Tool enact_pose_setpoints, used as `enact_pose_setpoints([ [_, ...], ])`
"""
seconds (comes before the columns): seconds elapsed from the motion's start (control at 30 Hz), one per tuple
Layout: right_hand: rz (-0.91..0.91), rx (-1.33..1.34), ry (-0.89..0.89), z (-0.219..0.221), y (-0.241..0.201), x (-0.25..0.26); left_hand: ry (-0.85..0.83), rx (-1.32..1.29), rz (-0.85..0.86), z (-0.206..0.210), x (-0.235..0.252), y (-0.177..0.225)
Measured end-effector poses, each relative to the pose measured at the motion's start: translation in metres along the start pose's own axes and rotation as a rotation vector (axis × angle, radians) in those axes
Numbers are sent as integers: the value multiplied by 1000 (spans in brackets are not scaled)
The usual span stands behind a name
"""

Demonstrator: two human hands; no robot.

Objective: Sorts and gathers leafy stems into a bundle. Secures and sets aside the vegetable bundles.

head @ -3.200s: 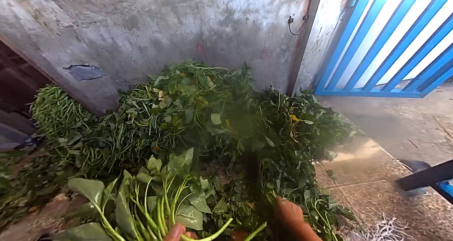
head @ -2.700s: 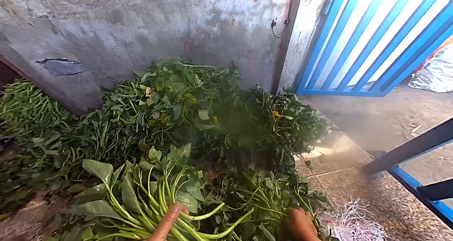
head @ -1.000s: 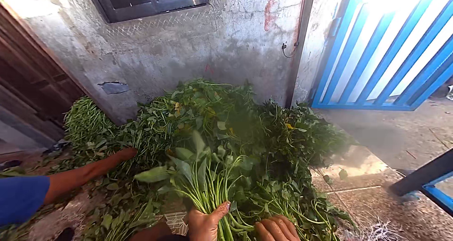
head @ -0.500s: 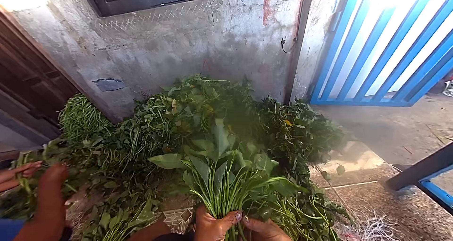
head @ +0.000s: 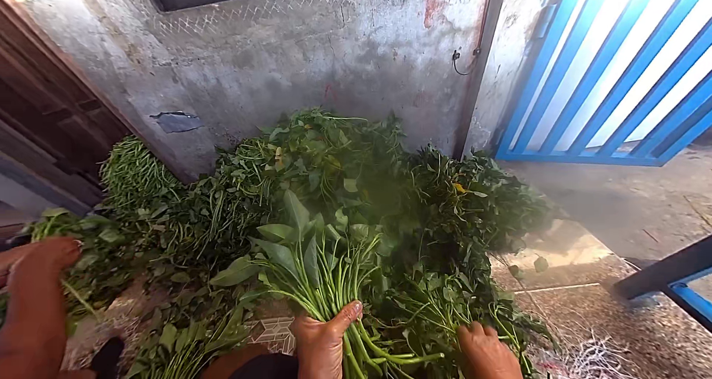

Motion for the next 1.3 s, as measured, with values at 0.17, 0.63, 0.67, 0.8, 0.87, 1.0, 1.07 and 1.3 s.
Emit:
enact_pose_setpoints([
  [0.17, -550, 420, 345, -60, -91, -34, 21, 15, -112, 10, -8, -29],
  [0.63, -591, 207, 551, -43, -130, -62, -17, -37, -127, 10, -13, -22],
  [0.67, -602, 150, 624, -39, -124, -69, 26, -51, -103, 5, -10, -14],
  [0.8, -630, -19, 724, -13, -71, -68, 170, -69, 46, -15, -2, 17],
  [0.87, -430, -98, 541, 8, -29, -40, 196, -78, 132, -20, 1, 27],
  [1.0, 145, -176, -115, 56, 65, 31, 230, -91, 200, -27, 8, 45],
  [1.07, 172, -214, -67, 42, 59, 50, 241, -82, 181, -28, 9, 43],
  [1.3, -361, -240, 12, 75, -44, 125, 146, -21, 41, -16, 5, 17],
])
Point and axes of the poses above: each hand's wrist, its own x-axis towards the middle knuckle, its own z-axis out of the palm, y = z × x, the point moved 9 cm from there along x, towards the middle knuckle, and after that the axes turned 8 degrees about -x, right-handed, at the moved point
